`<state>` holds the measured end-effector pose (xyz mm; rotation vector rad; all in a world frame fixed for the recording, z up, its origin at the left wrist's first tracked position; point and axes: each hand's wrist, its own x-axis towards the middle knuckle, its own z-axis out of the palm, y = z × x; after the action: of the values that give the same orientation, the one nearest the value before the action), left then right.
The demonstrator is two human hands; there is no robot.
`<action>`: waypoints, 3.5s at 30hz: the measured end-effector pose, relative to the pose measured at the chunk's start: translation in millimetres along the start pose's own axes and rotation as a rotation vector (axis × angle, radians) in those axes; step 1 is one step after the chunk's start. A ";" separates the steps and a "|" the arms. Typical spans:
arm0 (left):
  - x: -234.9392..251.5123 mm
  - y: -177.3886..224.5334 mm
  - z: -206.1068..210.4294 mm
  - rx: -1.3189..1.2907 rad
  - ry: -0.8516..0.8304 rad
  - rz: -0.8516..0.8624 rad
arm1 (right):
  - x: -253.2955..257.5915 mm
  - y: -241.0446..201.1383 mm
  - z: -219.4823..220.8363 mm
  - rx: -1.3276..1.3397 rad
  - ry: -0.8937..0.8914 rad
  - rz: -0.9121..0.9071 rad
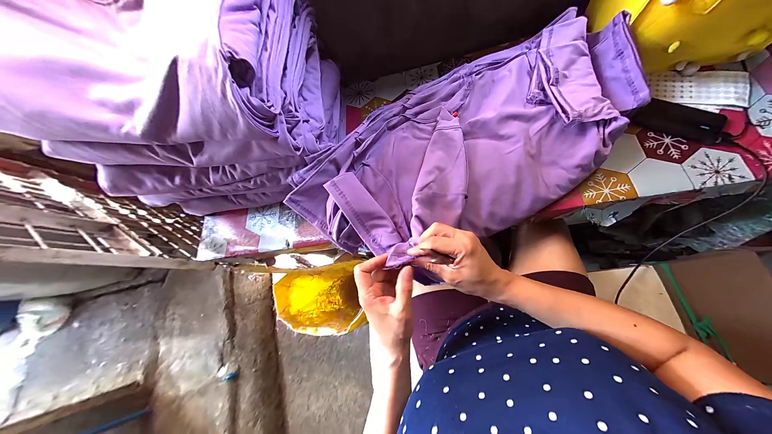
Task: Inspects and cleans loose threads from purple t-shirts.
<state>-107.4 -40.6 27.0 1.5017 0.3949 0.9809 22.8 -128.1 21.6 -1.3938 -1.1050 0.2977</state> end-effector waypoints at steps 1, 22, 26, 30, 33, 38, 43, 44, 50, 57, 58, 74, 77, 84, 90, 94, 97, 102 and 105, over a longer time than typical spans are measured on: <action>-0.5 1.6 1.9 0.025 0.002 -0.007 | -2.5 0.9 -0.4 0.013 -0.016 0.009; -17.9 0.4 16.8 0.113 0.095 -0.044 | -8.2 -1.4 6.6 0.078 0.051 0.078; -17.4 0.1 13.9 0.096 0.095 -0.030 | -2.3 -8.3 5.5 0.175 0.067 0.197; -18.3 -1.2 10.1 0.051 0.101 -0.004 | 0.6 -19.2 4.1 0.239 0.043 0.345; -18.9 -0.4 7.8 0.160 0.069 0.077 | 2.4 -20.8 4.4 -0.014 0.019 0.085; -14.9 7.1 0.6 0.345 0.091 0.210 | 13.7 -39.5 -1.7 -0.380 -0.052 -0.343; -7.6 9.2 -12.1 0.139 -0.026 0.086 | 16.5 -46.2 -2.4 -0.381 -0.175 -0.433; -8.5 7.5 -14.0 0.107 -0.042 0.064 | 15.1 -43.8 -0.9 -0.340 -0.176 -0.410; -18.7 9.3 -21.0 0.242 0.044 0.070 | -6.5 -22.3 0.7 -0.117 -0.078 0.010; -22.7 9.3 -24.8 0.308 0.139 -0.003 | -32.8 26.6 13.2 -0.433 -0.148 -0.165; -23.1 9.3 -25.8 0.291 0.145 -0.032 | -34.1 27.6 12.7 -0.433 -0.163 -0.156; -28.5 6.8 -40.4 0.983 -0.056 -0.002 | -41.1 31.2 14.5 -0.368 -0.079 -0.396; -31.6 5.9 -41.4 0.989 -0.042 0.009 | -42.1 32.0 14.9 -0.389 -0.122 -0.396; -44.0 2.2 -33.4 0.417 0.060 -0.118 | -33.7 17.7 8.9 0.008 -0.528 0.310; -47.7 -5.4 -27.8 0.329 0.092 0.047 | -14.0 -12.4 4.4 0.463 -0.734 0.743; -48.3 -9.8 -29.2 0.441 0.037 0.168 | -5.7 -26.7 2.9 0.595 -0.742 0.971; -48.2 -10.9 -28.3 0.550 -0.001 0.256 | -3.6 -28.3 0.6 0.744 -0.662 1.099; -47.9 -13.1 -27.3 0.599 -0.012 0.268 | -7.2 -21.8 1.0 0.835 -0.592 1.225; -47.9 -14.4 -27.7 0.599 -0.007 0.277 | -9.1 -25.0 2.9 0.730 -0.516 1.166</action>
<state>-152.0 -55.2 -5.6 2.1436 0.5134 1.1309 5.5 -138.8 38.9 -1.1424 -0.3339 1.7778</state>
